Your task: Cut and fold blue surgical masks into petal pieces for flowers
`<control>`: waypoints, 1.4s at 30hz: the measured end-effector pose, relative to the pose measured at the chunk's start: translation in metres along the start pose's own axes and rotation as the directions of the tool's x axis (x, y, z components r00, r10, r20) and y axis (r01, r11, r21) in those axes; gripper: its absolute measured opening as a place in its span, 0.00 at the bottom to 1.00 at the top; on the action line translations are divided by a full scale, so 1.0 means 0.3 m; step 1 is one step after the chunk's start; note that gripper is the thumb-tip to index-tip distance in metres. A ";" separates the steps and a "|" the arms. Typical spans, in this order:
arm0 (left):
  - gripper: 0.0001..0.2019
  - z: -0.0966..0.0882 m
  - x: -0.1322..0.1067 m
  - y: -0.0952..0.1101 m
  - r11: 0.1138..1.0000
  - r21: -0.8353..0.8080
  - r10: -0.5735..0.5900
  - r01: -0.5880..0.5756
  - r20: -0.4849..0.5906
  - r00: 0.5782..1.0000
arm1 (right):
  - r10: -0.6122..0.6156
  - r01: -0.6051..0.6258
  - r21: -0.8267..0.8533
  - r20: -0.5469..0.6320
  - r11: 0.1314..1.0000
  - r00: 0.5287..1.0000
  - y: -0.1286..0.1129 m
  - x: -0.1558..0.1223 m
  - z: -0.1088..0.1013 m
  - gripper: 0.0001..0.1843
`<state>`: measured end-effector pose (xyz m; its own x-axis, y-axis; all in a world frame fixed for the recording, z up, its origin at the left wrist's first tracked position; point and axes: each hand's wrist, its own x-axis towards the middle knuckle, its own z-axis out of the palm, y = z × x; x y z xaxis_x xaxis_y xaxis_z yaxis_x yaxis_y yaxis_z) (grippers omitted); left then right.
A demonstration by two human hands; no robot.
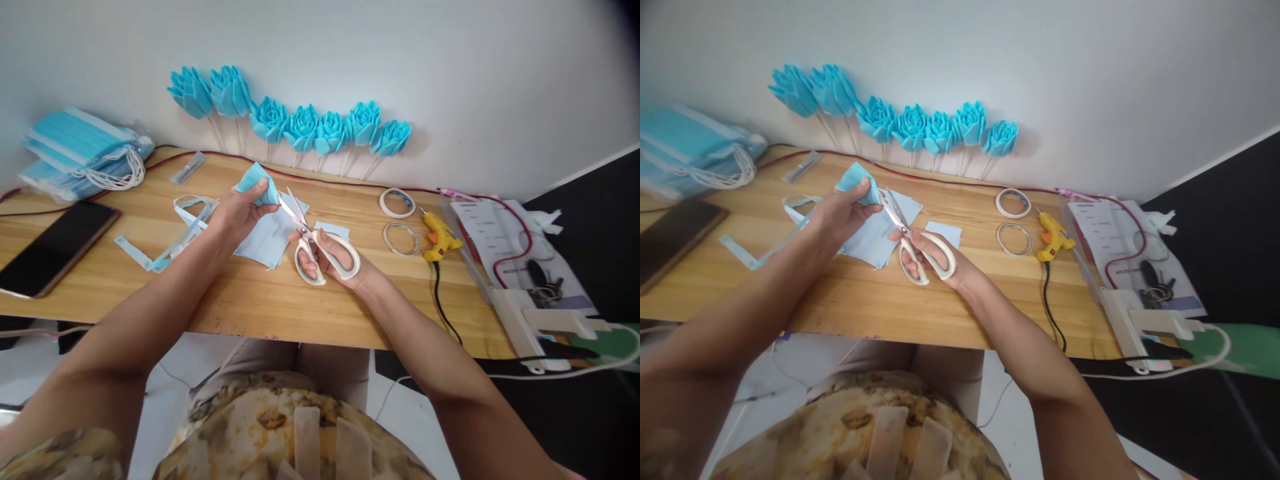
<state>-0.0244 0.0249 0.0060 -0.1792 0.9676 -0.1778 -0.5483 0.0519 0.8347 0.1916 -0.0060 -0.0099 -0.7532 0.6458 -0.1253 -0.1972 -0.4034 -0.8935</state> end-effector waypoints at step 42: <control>0.07 0.031 -0.039 -0.004 0.986 0.049 -0.164 0.158 0.162 0.973 | -0.046 0.046 -0.063 0.001 0.997 0.999 -0.003 -0.001 -0.007 0.33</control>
<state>-0.0140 0.0159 0.0120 0.0478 0.9731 -0.2252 -0.5287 0.2159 0.8209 0.1932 -0.0046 -0.0100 -0.7438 0.6632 -0.0837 -0.1915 -0.3314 -0.9239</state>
